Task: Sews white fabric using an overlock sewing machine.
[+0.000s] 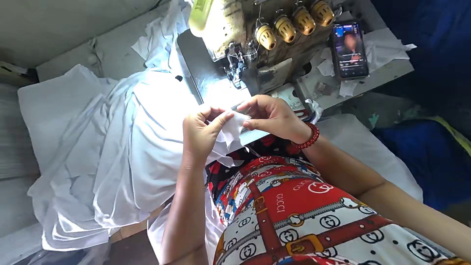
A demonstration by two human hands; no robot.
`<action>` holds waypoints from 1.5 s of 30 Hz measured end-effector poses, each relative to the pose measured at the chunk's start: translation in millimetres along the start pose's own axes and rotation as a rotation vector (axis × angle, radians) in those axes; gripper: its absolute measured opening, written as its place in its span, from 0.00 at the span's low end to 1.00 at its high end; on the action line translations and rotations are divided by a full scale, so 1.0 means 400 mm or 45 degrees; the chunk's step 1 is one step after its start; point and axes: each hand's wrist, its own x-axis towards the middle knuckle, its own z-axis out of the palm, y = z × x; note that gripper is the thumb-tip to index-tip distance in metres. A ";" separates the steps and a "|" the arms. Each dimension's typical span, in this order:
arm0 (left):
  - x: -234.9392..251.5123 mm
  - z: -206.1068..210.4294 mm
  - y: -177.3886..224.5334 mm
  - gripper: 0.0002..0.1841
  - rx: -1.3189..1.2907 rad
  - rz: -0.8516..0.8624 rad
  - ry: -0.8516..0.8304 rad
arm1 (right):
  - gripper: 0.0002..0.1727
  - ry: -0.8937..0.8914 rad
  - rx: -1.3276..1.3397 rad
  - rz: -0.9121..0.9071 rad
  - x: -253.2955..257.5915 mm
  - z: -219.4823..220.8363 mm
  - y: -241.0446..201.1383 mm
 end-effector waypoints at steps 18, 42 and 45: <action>0.020 0.028 -0.004 0.04 0.089 0.545 0.416 | 0.12 0.163 0.098 -0.229 0.014 0.060 -0.038; 0.093 0.109 -0.036 0.10 0.663 0.368 0.157 | 0.13 0.287 -0.669 -0.223 0.018 -0.017 0.044; 0.089 0.104 -0.040 0.12 0.649 0.405 0.131 | 0.17 0.262 -0.731 -0.211 0.003 -0.012 0.058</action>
